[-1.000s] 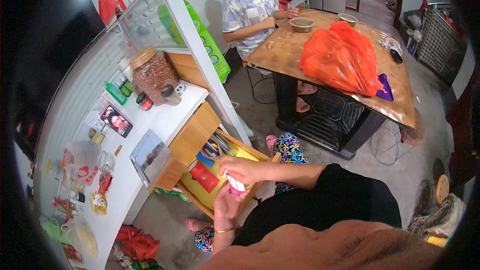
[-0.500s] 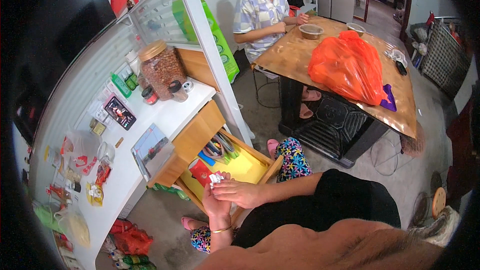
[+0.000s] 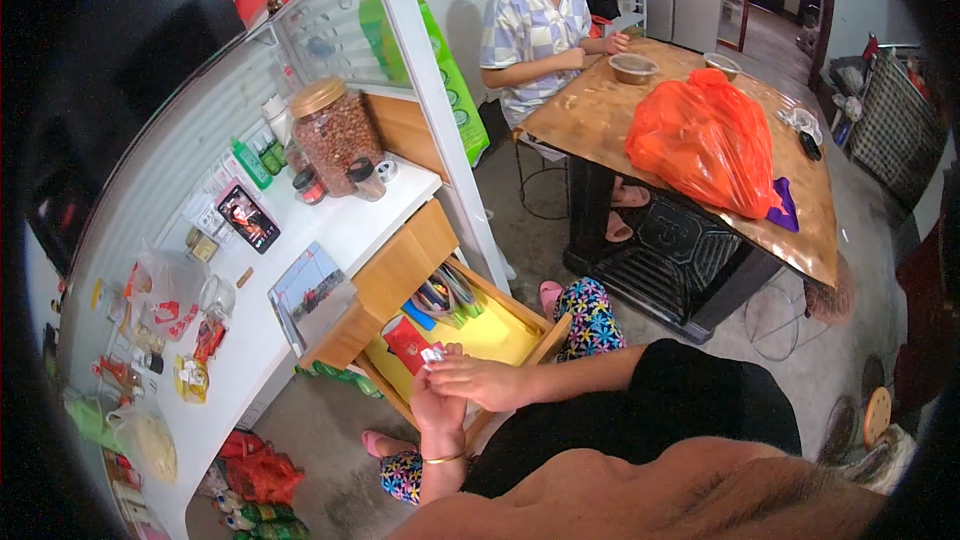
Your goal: The person organizes a drawer by handling and repositioning a stapler, envelopes, and several photographs.
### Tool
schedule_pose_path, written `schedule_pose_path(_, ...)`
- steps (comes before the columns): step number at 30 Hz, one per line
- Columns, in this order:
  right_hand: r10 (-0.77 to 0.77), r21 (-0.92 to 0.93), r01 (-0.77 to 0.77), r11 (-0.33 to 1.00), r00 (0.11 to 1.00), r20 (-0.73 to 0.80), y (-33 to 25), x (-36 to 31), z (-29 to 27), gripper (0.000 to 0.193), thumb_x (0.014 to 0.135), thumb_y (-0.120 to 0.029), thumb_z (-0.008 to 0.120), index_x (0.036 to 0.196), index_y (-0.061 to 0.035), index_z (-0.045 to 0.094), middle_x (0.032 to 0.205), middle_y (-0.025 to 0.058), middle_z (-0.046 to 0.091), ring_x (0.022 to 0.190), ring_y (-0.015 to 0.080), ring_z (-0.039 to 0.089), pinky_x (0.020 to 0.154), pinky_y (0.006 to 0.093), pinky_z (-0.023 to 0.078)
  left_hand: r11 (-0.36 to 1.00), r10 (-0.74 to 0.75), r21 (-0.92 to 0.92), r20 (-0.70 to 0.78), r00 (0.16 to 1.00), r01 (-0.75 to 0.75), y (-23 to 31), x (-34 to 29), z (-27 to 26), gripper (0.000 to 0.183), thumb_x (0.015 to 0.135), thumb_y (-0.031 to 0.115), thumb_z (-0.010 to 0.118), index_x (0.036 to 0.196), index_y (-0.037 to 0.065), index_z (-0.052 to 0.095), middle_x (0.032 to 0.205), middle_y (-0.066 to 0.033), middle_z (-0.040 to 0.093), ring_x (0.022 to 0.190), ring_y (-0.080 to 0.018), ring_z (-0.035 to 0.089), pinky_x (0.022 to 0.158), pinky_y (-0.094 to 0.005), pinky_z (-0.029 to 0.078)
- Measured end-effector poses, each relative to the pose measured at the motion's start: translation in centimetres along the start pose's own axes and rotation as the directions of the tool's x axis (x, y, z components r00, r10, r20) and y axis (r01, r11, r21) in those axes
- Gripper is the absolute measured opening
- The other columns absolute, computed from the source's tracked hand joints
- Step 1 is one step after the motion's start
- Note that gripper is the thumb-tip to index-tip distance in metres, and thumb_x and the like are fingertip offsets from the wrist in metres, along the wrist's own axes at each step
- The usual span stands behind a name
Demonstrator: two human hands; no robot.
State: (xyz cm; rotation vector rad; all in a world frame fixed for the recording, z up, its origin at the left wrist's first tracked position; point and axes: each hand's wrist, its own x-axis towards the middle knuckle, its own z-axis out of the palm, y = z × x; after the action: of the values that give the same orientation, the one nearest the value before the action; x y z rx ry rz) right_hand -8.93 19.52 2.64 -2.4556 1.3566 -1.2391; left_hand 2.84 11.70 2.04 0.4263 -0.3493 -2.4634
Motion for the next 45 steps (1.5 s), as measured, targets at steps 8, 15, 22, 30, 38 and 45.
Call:
schedule_pose_path(8,0.167,-0.088,-0.169,0.982,0.986,-0.025,1.3,1.5,-2.0,0.037,0.072,-0.004,0.06,0.108,0.0018,0.055,0.122,0.0164,0.049,0.121,0.0293,0.04,0.102,0.0401,0.031,0.972,-0.096,-0.188,0.232,0.968,0.142,-1.3,0.2,-0.8,0.03,0.092,0.019,0.031,0.109,0.002,0.05,0.11,-0.0085,0.056,0.104,-0.0178,0.051,0.095,-0.0334,0.038)
schedule_pose_path(15,0.058,0.003,-0.058,0.998,0.997,0.044,0.1,0.1,-0.2,0.04,0.072,0.002,0.055,0.112,0.0026,0.053,0.123,0.0163,0.048,0.122,0.0291,0.039,0.102,0.0388,0.032,0.99,0.073,0.107,0.146,0.987,-0.089,-0.1,0.2,0.3,0.038,0.094,0.026,0.028,0.11,-0.003,0.048,0.109,-0.0117,0.056,0.107,-0.0228,0.05,0.097,-0.036,0.036)
schedule_pose_path(22,0.2,0.029,-0.199,0.98,0.978,-0.062,1.5,1.7,-0.9,0.037,0.07,0.003,0.057,0.107,0.0024,0.056,0.118,0.0156,0.053,0.118,0.0289,0.044,0.101,0.0366,0.035,0.997,0.002,-0.076,0.085,0.996,0.004,-1.1,0.3,-2.5,0.034,0.094,0.024,0.028,0.112,0.004,0.049,0.111,-0.0084,0.055,0.106,-0.0195,0.051,0.094,-0.0345,0.038)
schedule_pose_path(30,0.08,0.061,-0.082,0.995,0.996,0.035,-0.4,0.2,0.5,0.039,0.071,0.004,0.053,0.11,-0.0006,0.056,0.12,0.0155,0.051,0.12,0.0291,0.042,0.102,0.038,0.032,0.998,0.057,0.01,0.056,0.997,-0.058,0.2,0.5,-1.6,0.037,0.094,0.025,0.026,0.113,-0.001,0.046,0.11,-0.0137,0.054,0.106,-0.0253,0.049,0.095,-0.0358,0.037)
schedule_pose_path(38,0.268,0.03,-0.267,0.963,0.96,-0.076,2.4,1.2,-0.2,0.037,0.071,0.003,0.052,0.108,0.0011,0.056,0.117,0.0173,0.053,0.119,0.0293,0.043,0.102,0.0403,0.032,0.999,0.027,-0.027,-0.008,1.0,-0.027,-1.6,0.0,0.0,0.032,0.095,0.023,0.029,0.111,0.006,0.049,0.107,-0.0065,0.057,0.104,-0.019,0.051,0.095,-0.0343,0.037)
schedule_pose_path(45,0.128,0.089,-0.125,0.988,0.991,-0.034,1.5,0.4,0.1,0.04,0.07,0.005,0.052,0.109,-0.0007,0.056,0.118,0.017,0.051,0.12,0.0297,0.042,0.102,0.0404,0.032,0.996,0.037,0.078,-0.058,0.998,-0.032,-1.3,0.6,-0.3,0.033,0.094,0.028,0.031,0.109,0.007,0.052,0.104,-0.0065,0.058,0.099,-0.0195,0.054,0.091,-0.0324,0.04)
